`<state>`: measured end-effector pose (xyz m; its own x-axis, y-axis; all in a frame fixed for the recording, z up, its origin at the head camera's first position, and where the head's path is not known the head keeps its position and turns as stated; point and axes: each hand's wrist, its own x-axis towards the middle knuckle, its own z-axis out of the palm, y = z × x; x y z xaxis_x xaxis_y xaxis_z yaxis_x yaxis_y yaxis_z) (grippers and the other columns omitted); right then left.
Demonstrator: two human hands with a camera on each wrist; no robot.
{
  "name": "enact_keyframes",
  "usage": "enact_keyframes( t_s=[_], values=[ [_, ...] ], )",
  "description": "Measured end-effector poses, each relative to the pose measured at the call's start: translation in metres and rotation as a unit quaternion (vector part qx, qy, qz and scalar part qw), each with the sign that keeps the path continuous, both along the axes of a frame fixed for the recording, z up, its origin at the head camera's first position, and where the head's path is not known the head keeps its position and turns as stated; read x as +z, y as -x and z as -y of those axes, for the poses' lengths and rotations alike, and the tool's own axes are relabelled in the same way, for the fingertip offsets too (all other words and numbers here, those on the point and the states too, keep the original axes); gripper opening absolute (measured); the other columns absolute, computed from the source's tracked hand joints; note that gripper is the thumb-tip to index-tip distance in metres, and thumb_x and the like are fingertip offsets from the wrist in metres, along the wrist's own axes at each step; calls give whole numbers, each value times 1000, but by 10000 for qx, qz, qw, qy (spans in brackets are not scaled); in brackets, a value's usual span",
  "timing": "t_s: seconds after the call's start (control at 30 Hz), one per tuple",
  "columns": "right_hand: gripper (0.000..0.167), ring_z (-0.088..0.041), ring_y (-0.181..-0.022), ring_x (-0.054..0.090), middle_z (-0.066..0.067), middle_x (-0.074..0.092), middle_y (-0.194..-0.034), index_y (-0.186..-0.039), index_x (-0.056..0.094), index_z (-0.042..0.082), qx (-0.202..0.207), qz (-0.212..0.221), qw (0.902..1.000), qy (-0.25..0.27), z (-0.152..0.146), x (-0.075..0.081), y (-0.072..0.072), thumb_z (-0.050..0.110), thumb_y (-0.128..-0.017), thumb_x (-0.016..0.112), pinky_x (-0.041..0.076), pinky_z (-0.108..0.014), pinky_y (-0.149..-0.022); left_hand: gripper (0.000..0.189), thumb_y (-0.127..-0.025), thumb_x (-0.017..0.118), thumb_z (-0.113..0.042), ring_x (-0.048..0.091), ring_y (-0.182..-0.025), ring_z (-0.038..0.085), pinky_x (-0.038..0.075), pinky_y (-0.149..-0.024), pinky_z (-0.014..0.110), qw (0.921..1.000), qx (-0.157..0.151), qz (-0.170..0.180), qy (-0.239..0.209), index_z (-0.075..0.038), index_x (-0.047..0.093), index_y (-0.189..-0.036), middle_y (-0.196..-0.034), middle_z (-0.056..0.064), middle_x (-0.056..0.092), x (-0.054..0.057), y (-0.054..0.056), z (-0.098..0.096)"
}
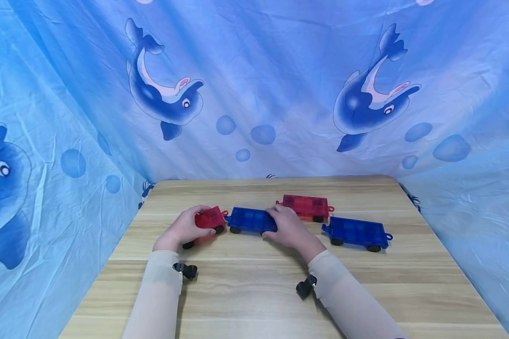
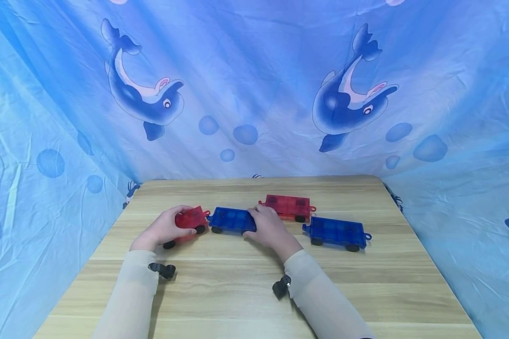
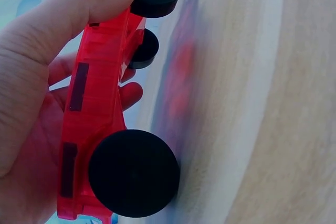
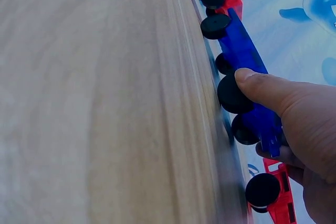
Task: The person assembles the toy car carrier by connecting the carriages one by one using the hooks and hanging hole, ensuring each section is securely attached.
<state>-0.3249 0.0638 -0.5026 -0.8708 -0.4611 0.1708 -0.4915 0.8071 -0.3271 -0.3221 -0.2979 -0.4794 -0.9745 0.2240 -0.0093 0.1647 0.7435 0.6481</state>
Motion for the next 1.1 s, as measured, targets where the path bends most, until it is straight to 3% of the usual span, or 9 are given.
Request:
enact_keyframes(
  t_s=[0.73, 0.97, 1.1],
  values=[
    [84, -36, -145, 42, -14, 50, -153, -156, 51, 12, 4, 33, 10000, 49, 0, -2, 0, 54, -89, 81, 33, -51, -121, 84, -79, 95, -29, 63, -119, 32, 55, -98, 50, 9998, -37, 155, 73, -13, 55, -151, -139, 13, 62, -4, 3, 4],
    [85, -33, -141, 46, -11, 57, -143, -155, 51, 9, 238, -276, 9989, -311, 6, -2, -2, 57, -90, 78, 25, -49, -125, 85, -77, 96, -29, 62, -117, 33, 55, -97, 52, 9990, -60, 140, 415, -13, 56, -149, -138, 13, 63, -2, 2, 13],
    [86, -30, -140, 48, -10, 57, -143, -155, 52, 10, 304, -362, 9981, -392, 9, -3, -3, 59, -90, 77, 27, -48, -124, 86, -75, 97, -28, 60, -118, 33, 53, -98, 54, 9985, -51, 216, 508, -14, 56, -149, -138, 13, 62, 3, 0, 18]
  ],
)
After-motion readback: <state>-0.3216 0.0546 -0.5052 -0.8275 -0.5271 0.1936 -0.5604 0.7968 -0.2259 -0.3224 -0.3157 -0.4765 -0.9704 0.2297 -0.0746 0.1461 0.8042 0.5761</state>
